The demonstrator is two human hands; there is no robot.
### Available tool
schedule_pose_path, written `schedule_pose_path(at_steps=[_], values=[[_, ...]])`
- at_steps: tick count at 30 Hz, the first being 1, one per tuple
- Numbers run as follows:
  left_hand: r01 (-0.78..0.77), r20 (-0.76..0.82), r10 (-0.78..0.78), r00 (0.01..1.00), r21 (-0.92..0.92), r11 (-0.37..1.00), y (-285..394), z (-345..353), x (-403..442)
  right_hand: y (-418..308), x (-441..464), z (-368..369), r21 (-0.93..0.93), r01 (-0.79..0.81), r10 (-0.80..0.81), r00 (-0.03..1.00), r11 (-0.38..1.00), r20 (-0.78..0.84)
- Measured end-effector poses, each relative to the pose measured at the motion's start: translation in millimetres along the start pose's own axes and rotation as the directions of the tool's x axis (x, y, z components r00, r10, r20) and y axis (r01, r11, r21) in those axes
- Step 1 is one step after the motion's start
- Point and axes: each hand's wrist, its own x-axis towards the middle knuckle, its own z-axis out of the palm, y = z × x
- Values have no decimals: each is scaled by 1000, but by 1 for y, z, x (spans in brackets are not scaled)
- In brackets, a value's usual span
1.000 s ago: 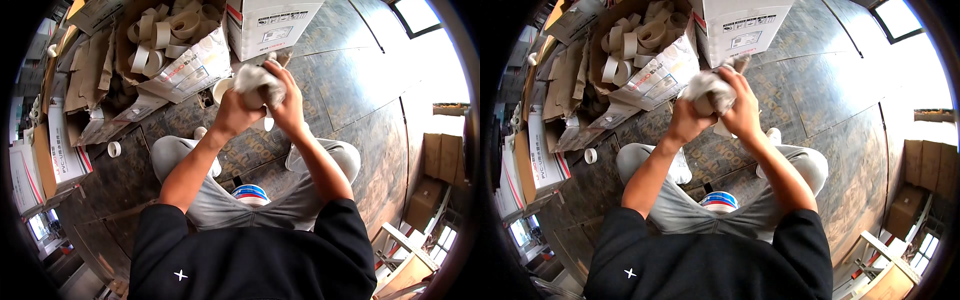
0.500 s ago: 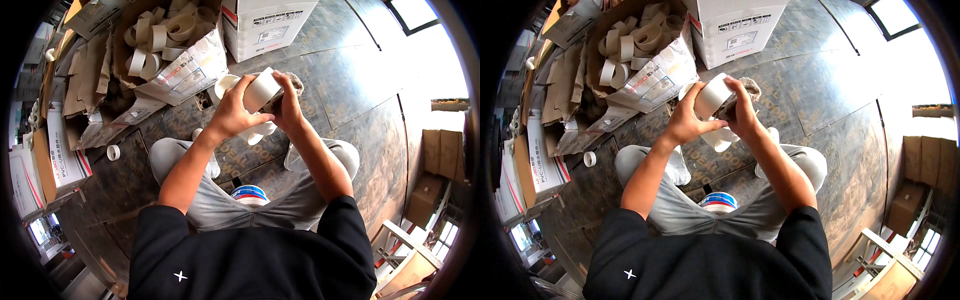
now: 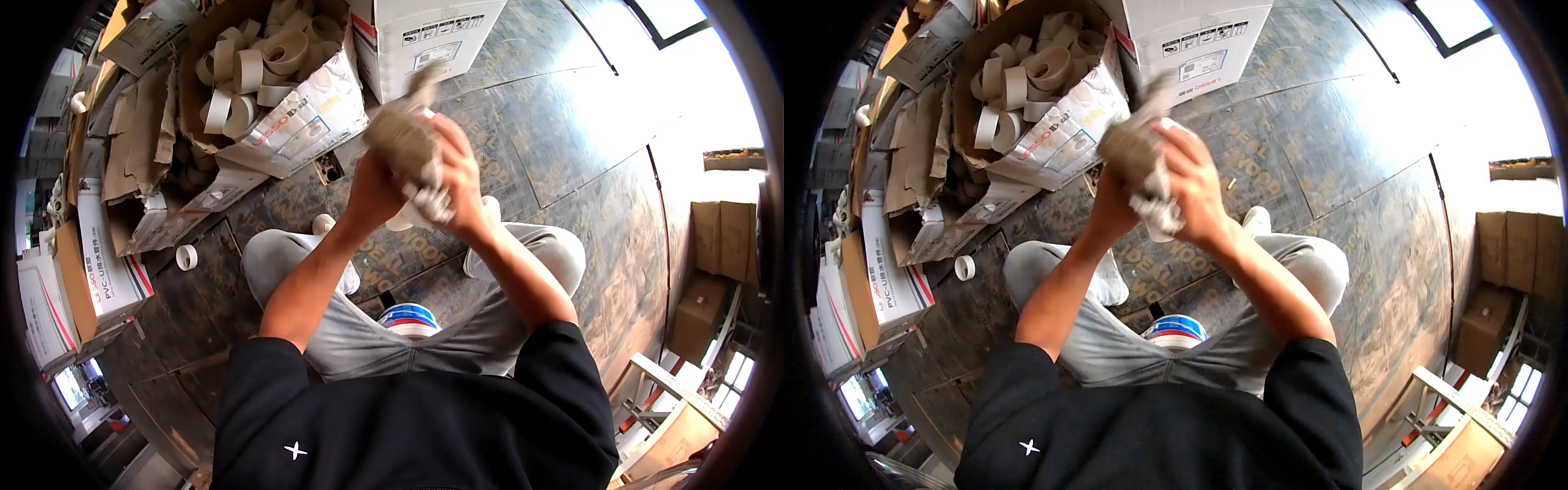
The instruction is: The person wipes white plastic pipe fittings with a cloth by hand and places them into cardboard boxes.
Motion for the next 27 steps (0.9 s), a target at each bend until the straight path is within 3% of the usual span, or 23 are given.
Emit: schedule_pose_path(at_steps=[1,2,3,4,6,8,10,12,13,14,15,16,17,18,20,22,23,24,26,27], values=[[10,-58,-23,998,-208,978,-1,1,-10,-2,-2,2,-64,43,-38,996,997,79],[247,-30,-341,940,-631,736,-3,6,-16,-4,-1,3,-124,89,-69,985,988,160],[72,-89,-111,990,-363,929,-7,5,-16,-6,2,4,-75,-8,18,991,997,132],[12,-90,-29,996,-185,983,1,4,-8,0,4,1,-90,-49,58,994,995,97],[-115,-90,134,987,190,975,17,2,9,-4,11,0,55,-346,350,933,936,-87],[180,-143,-164,976,113,977,30,3,7,20,5,17,366,-541,612,784,757,-107],[150,-161,-132,978,106,983,23,4,6,22,8,3,260,-905,891,395,336,224],[259,-86,-250,964,113,959,24,1,5,21,-7,13,202,-730,742,670,653,23],[290,-73,-282,957,144,946,23,0,4,17,-6,13,138,-535,546,836,833,-53],[200,-137,-184,973,111,974,27,1,4,13,-5,12,57,-302,306,946,952,-109],[119,-127,-114,985,32,992,21,2,3,16,-10,9,25,-101,100,994,995,40],[38,-121,-43,992,-47,998,13,3,1,13,-9,10,8,10,-11,997,1000,82],[-97,-114,92,989,-37,995,6,-1,-4,6,-7,12,-26,0,3,994,1000,112],[-166,-108,177,978,100,981,0,-3,-8,1,-4,13,-60,-11,19,990,998,140],[43,-86,-35,996,92,995,3,2,-7,3,-1,10,-66,-145,153,977,987,146],[180,-92,-167,982,167,969,13,4,-4,8,-4,15,57,-538,532,842,841,94],[206,-126,-189,974,137,969,13,4,-3,14,-8,19,131,-649,647,760,750,63],[230,-159,-212,964,105,968,13,4,-1,25,-12,25,321,-803,786,579,502,217],[299,-138,-281,950,131,945,20,0,0,13,-1,12,536,-834,756,432,128,492],[308,-133,-288,949,170,936,22,-2,-1,13,-5,16,601,-780,727,513,174,456]])
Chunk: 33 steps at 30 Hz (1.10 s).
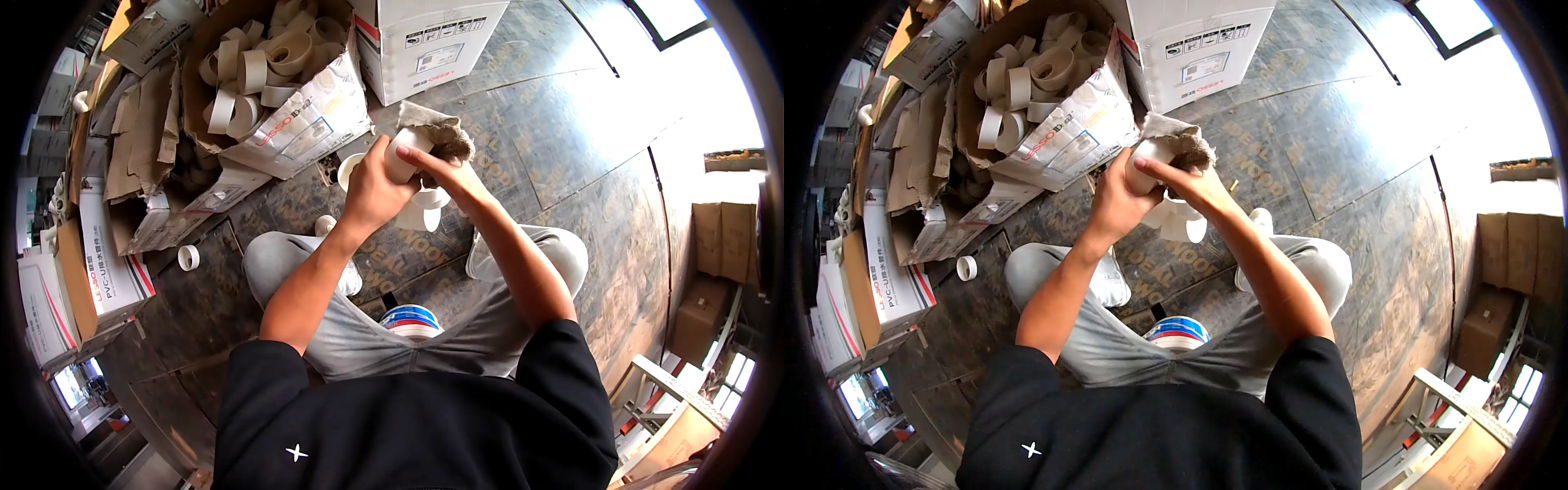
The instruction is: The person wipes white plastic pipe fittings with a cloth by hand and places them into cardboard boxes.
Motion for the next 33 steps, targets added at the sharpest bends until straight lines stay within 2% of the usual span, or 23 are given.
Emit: schedule_pose_path(at_steps=[5,7,9,11,12,14,15,17,19,20,21,22,23,24,25,26,27,28,29,30,31,32,33], values=[[-40,2,40,999,-49,998,4,2,-1,2,0,-2,129,-123,135,987,984,-87],[-89,0,89,996,-50,995,7,-1,0,10,7,-3,339,-107,156,981,935,-119],[-175,-25,174,984,-75,982,14,-2,3,7,7,-8,485,-185,243,968,855,-59],[-212,-23,212,977,-28,977,12,-1,5,-5,5,-8,625,-146,172,985,767,18],[-246,-18,247,969,20,969,10,-1,7,-4,6,-7,676,-143,255,965,723,-68],[-337,-64,357,932,211,918,5,1,7,-1,9,-10,641,-170,231,973,748,-12],[-336,-67,356,932,211,918,3,3,6,-1,10,-12,602,-193,209,977,774,46],[-347,-139,378,915,204,915,4,7,4,-5,10,-8,582,-181,237,971,792,-20],[-378,-105,419,902,279,883,5,6,4,-1,7,-9,283,-54,132,955,958,-264],[-359,-123,419,900,339,870,4,7,4,-7,2,-8,78,-97,117,944,992,-307],[-338,-141,421,896,399,852,3,6,4,5,2,-3,-107,100,-128,946,989,-298],[-247,-116,315,942,397,884,8,4,4,3,-2,1,-414,366,-480,850,833,-215],[-269,-184,364,913,399,877,4,6,4,0,-6,5,-648,556,-744,667,521,-26],[-342,-80,366,927,218,914,-13,2,5,-9,-12,1,-658,698,-771,572,281,278],[-386,22,386,922,23,922,-21,-5,5,-3,-14,5,-700,684,-715,594,208,368],[-512,-133,532,836,160,844,-26,1,3,0,-15,8,-720,670,-693,606,180,390],[-538,-98,575,813,254,804,-31,4,4,1,-16,9,-740,655,-670,618,152,410],[-562,-63,615,786,343,753,-27,6,6,-5,-16,8,-738,627,-644,676,248,358],[-449,-108,444,889,-21,893,-23,10,10,-11,-12,7,-734,610,-680,675,298,285],[-319,-80,359,930,313,895,-18,6,4,-6,-7,6,-691,513,-619,776,509,120],[-276,-48,304,951,306,911,-7,3,9,-1,-3,5,-604,392,-514,857,693,-32],[-170,-51,195,979,314,934,3,1,7,-8,2,4,-433,69,-166,968,899,-189],[-63,-53,85,995,322,945,8,1,5,-15,4,4,-204,-281,224,938,938,-263]])
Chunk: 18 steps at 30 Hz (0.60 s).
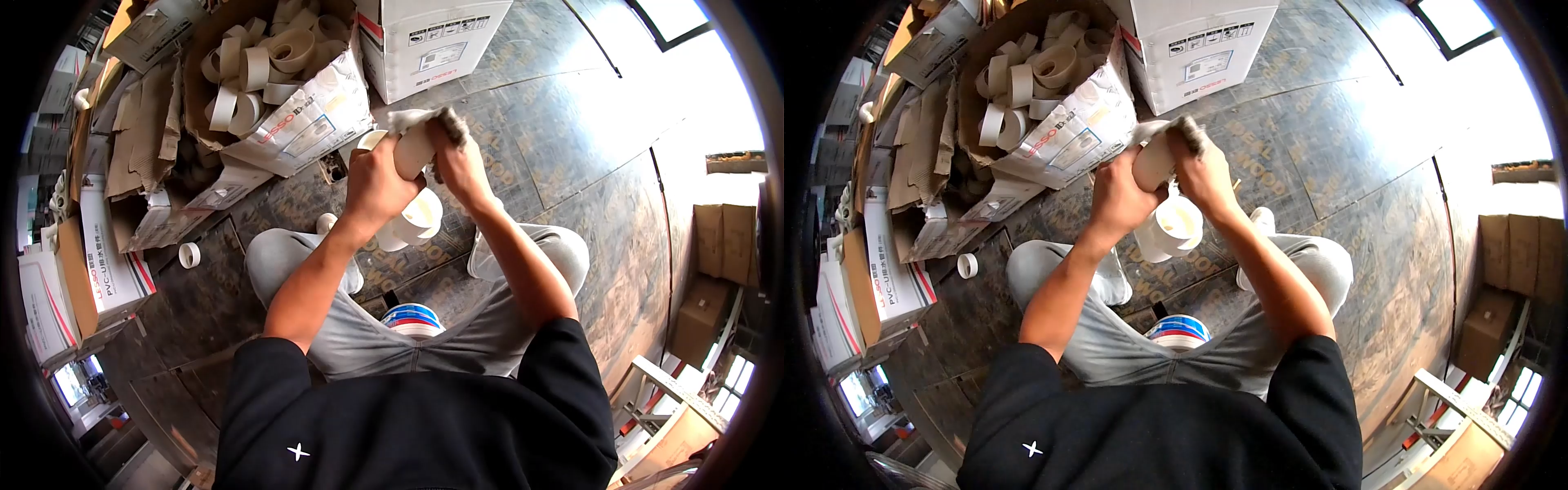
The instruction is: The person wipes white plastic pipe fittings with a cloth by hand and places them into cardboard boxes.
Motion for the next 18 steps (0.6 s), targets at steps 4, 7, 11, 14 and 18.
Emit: schedule_pose_path(at_steps=[4,7,11,14,18], values=[[-158,-48,155,987,-67,985,-11,1,1,23,-3,6,-507,771,-850,511,386,130],[-388,-114,380,918,-59,920,-25,0,-2,25,-13,11,-523,835,-884,366,173,291],[-67,-34,62,998,-168,983,-12,5,-6,24,-3,14,-271,697,-716,697,664,37],[107,-36,-113,993,-142,984,3,-10,-2,25,5,12,181,57,-91,979,982,181],[82,8,-84,996,-315,945,-6,-11,0,50,18,15,419,37,-142,965,907,222]])
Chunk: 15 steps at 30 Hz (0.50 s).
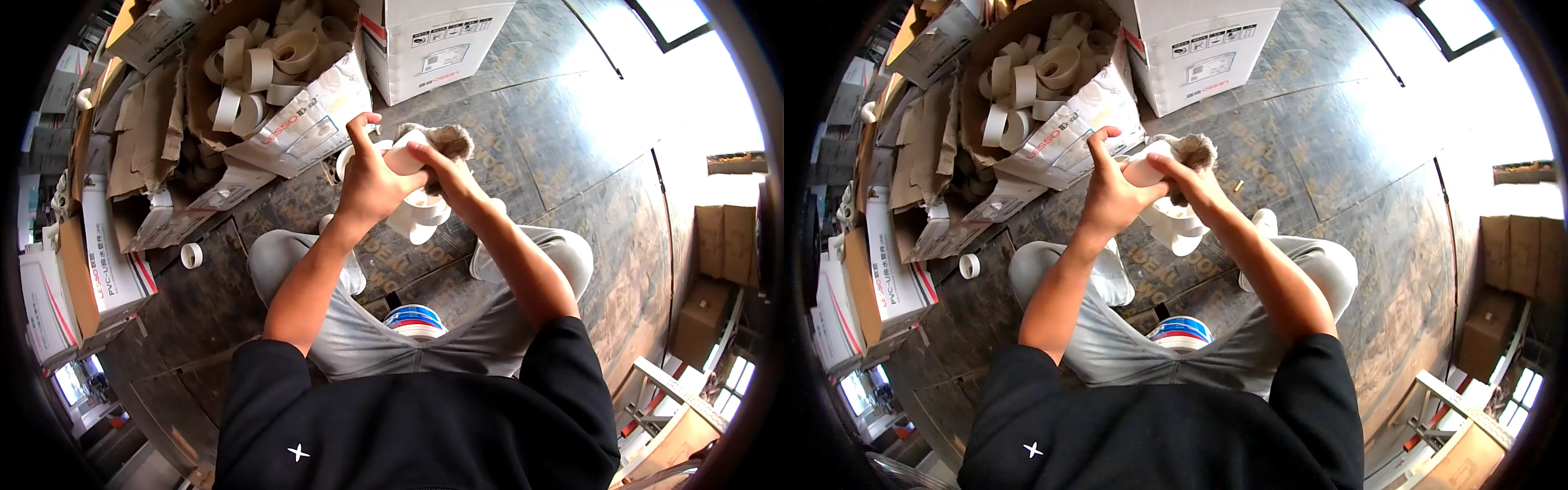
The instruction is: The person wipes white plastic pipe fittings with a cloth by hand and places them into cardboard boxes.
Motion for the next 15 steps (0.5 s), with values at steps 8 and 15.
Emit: schedule_pose_path(at_steps=[8,15], values=[[-65,111,109,988,-346,936,20,-3,1,-30,-5,3,429,-111,99,994,897,52],[-329,-57,330,942,25,944,13,-1,4,-38,-7,8,540,-202,207,977,817,52]])
